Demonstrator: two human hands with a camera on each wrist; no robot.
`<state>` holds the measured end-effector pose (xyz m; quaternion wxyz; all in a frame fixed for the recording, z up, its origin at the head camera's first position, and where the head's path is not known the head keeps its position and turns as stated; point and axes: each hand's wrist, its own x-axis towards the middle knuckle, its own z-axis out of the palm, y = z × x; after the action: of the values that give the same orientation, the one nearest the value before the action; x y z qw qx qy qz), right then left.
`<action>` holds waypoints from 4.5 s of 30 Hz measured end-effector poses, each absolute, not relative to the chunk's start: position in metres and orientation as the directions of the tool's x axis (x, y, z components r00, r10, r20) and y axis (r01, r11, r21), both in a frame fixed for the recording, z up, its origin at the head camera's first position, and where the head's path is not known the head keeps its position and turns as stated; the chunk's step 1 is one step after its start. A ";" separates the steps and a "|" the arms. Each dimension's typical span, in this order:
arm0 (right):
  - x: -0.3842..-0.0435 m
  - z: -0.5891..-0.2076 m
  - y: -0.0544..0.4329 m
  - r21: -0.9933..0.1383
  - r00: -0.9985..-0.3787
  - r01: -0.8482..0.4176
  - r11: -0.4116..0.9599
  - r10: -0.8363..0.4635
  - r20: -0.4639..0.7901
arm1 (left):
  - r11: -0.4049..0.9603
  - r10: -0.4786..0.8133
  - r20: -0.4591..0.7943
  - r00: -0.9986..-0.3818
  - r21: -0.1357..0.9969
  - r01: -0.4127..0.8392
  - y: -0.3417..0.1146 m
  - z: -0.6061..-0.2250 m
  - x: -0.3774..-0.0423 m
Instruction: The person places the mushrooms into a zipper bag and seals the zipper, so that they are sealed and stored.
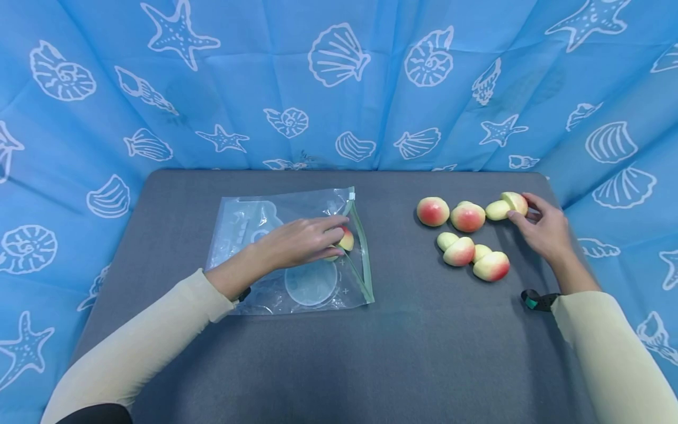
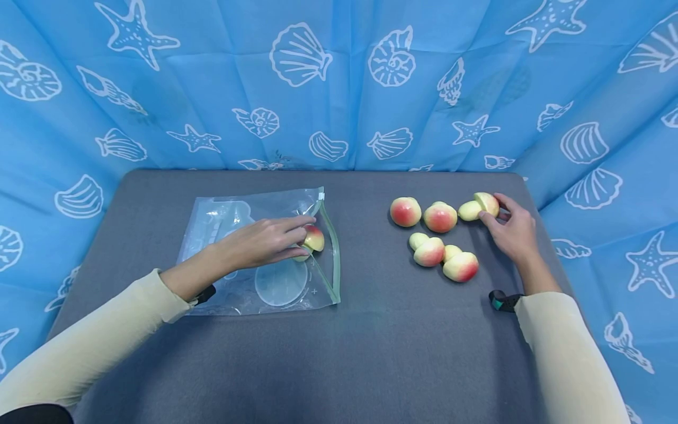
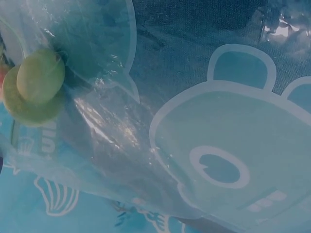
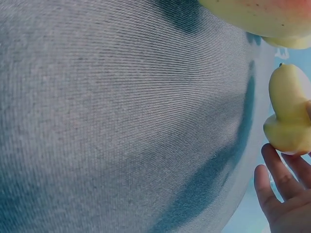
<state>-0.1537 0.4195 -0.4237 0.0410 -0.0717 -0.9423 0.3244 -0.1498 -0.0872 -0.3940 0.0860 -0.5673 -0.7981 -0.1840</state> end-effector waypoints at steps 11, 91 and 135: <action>-0.149 -0.418 0.420 -0.618 -0.978 0.123 0.776 0.199 0.056 | 0.295 0.871 0.348 -0.346 0.192 0.936 -0.087 -0.395 -0.150; -0.129 -0.407 0.283 -0.650 -0.930 -0.367 0.665 -0.287 0.231 | 0.292 0.864 0.366 -0.347 0.199 0.936 -0.089 -0.395 -0.149; -0.115 -0.419 0.212 -0.638 -0.806 -0.529 0.560 -0.568 0.169 | 0.302 0.865 0.349 -0.361 0.212 0.929 -0.088 -0.395 -0.150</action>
<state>-0.1148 0.2122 -0.4187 -0.0277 0.3104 -0.8826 0.3518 -0.1497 -0.0879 -0.3953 0.0847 -0.5589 -0.8025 -0.1909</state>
